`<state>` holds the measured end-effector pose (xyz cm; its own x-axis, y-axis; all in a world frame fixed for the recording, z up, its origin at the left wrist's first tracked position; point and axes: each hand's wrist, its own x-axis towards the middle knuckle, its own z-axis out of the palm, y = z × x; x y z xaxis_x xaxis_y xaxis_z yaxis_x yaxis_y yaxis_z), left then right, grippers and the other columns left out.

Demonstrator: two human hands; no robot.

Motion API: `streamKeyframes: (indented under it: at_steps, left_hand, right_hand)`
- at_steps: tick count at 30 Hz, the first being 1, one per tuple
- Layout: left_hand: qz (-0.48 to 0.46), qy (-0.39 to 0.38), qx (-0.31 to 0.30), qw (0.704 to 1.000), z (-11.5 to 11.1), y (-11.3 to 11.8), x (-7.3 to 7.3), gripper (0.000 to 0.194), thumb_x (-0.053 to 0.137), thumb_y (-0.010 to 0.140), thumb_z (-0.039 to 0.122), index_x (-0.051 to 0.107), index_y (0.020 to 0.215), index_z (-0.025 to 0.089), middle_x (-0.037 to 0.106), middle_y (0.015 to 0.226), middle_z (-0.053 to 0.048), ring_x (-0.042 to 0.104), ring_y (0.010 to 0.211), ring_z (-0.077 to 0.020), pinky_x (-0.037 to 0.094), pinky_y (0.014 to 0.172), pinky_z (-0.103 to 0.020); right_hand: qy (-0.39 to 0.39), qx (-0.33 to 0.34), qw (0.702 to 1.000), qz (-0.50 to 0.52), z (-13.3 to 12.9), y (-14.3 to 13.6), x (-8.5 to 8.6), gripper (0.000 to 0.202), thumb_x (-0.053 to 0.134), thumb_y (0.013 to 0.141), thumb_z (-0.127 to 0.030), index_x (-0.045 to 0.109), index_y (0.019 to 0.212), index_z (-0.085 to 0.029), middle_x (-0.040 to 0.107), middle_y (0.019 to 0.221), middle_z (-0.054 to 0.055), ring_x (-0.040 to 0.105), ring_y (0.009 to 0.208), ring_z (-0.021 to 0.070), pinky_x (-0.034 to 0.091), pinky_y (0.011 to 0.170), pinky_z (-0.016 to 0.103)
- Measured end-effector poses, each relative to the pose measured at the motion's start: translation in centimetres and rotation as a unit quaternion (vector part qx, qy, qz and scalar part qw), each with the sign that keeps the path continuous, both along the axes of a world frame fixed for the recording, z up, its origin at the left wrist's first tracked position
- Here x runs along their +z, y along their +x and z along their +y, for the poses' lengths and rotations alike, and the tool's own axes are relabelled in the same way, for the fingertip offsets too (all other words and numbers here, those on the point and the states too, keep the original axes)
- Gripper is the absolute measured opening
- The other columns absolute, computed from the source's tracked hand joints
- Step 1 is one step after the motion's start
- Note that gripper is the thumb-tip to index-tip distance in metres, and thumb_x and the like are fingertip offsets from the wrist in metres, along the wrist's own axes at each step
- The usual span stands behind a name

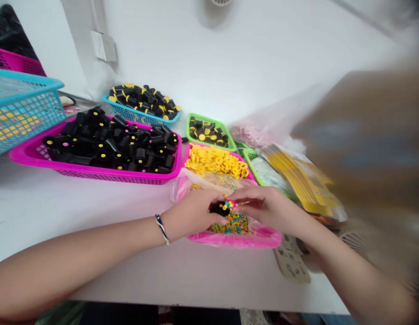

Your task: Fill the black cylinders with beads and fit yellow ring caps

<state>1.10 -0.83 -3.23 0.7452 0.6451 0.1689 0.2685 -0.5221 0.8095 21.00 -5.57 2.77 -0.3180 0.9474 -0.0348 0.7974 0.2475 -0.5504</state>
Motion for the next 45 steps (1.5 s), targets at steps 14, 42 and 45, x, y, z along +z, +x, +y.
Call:
streamKeyframes:
  at_steps: [14,42,45]
  left_hand:
    - [-0.019,-0.037,0.010,0.999,-0.1,0.1,0.0,0.032,0.069,0.071,0.024,0.065,0.102,0.019,0.070,0.083,-0.001,0.062,0.074,-0.0183,0.043,0.067,-0.027]
    - [-0.026,-0.045,0.000,0.999,-0.3,-0.1,-0.1,0.032,0.073,0.067,0.026,0.064,0.097,0.021,0.068,0.091,-0.001,0.062,0.084,-0.0187,0.046,0.075,-0.028]
    - [-0.049,-0.072,0.016,0.996,-0.3,-0.1,-0.3,0.033,0.073,0.067,0.028,0.060,0.097,0.020,0.068,0.096,-0.002,0.062,0.090,-0.0197,0.046,0.078,-0.030]
  right_hand:
    - [0.244,0.115,0.951,-0.151,-0.2,-0.6,0.8,0.039,0.044,0.083,-0.004,0.072,0.102,-0.024,0.063,0.095,0.009,0.065,0.082,0.0152,0.053,0.071,0.026]
    - [0.140,-0.034,0.967,-0.209,12.2,0.2,-5.5,0.020,0.055,0.087,-0.023,0.066,0.074,-0.014,0.068,0.082,0.008,0.062,0.076,0.0157,0.049,0.074,0.032]
    - [0.154,-0.042,0.973,-0.170,9.0,-0.4,-3.0,0.017,0.053,0.087,-0.021,0.070,0.084,-0.016,0.070,0.090,0.010,0.063,0.080,0.0179,0.049,0.075,0.031]
